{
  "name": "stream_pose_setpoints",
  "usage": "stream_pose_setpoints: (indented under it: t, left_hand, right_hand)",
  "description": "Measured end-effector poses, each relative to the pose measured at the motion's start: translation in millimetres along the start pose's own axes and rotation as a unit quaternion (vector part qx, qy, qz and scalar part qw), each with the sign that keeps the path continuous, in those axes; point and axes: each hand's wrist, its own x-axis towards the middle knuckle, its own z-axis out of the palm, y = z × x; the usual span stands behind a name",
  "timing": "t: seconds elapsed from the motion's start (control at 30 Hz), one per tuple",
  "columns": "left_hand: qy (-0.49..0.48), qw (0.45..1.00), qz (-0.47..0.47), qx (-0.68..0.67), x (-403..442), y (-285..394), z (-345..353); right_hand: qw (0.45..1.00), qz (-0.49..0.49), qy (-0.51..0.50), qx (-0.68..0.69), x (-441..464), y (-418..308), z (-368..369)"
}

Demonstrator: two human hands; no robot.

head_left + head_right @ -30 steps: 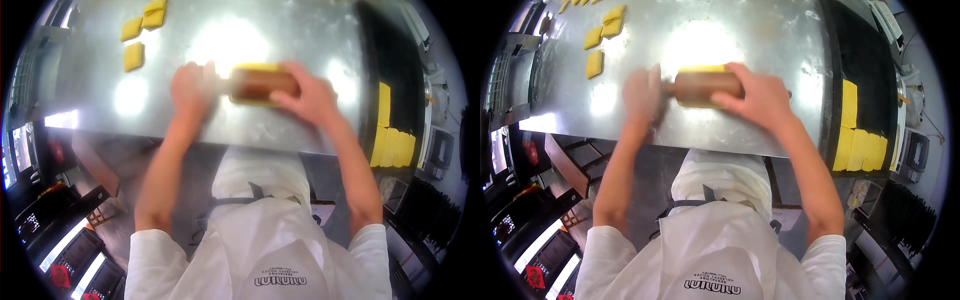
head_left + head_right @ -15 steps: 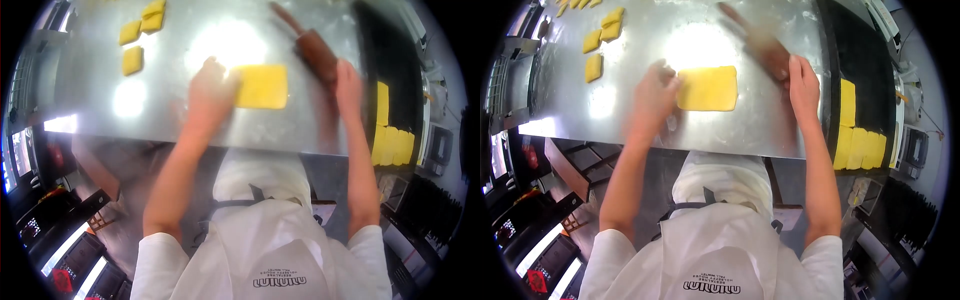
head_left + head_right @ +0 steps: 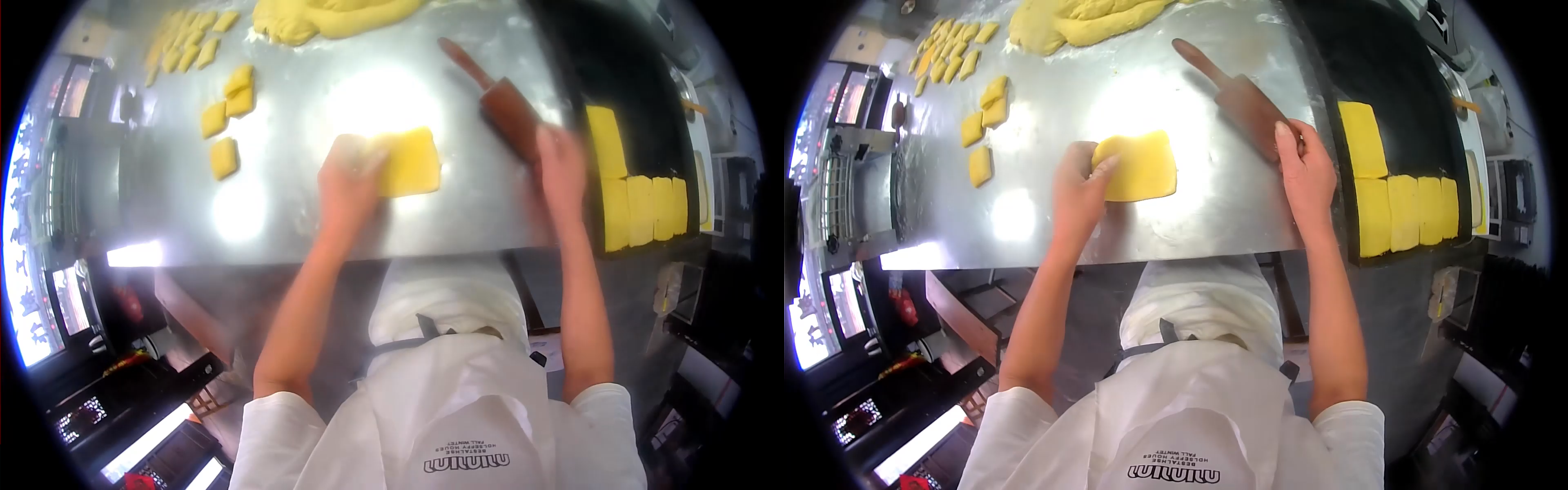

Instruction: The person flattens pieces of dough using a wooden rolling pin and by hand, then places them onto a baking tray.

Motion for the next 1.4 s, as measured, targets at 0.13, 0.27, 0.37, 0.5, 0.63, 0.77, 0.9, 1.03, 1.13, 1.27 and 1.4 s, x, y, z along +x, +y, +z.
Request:
stream_pose_setpoints:
  t: [0.13,0.27,0.37,0.5,0.63,0.77,0.9,1.03,1.13,1.27,1.4]
  left_hand:
    - [-0.004,0.996,0.091,0.001,-2,73,-23]
    - [-0.057,0.937,0.303,0.162,-13,79,-22]
    - [-0.134,0.923,0.313,0.18,-42,48,2]
    - [-0.063,0.955,0.263,0.121,-63,12,16]
    - [-0.019,0.956,0.23,0.18,-52,6,21]
    - [-0.091,0.948,0.239,0.19,-38,7,40]
    - [-0.085,0.943,0.231,0.225,-35,-2,50]
    - [-0.099,0.944,0.227,0.22,-36,-9,48]
    - [-0.09,0.955,0.223,0.176,-35,-11,47]
    - [-0.079,0.969,0.2,0.124,-34,-8,48]
    - [-0.067,0.97,0.208,0.104,-32,-10,46]
  right_hand:
    - [1.0,-0.001,0.003,-0.008,3,2,-2]
    - [0.999,0.034,0.001,0.008,1,-8,-6]
    - [0.998,0.058,-0.008,0.012,5,-6,-8]
    - [0.998,-0.002,-0.057,-0.009,14,1,-16]
    - [0.967,-0.156,0.014,-0.2,4,2,-18]
    - [0.989,-0.069,-0.133,0.001,-23,-48,-4]
    - [0.971,-0.05,-0.218,0.083,-1,-38,56]
    - [0.968,-0.055,-0.246,0.016,7,-44,82]
    - [0.958,-0.06,-0.277,-0.03,17,-43,79]
    - [0.963,-0.081,-0.253,-0.03,20,-46,80]
    - [0.962,-0.087,-0.249,-0.067,16,-50,83]
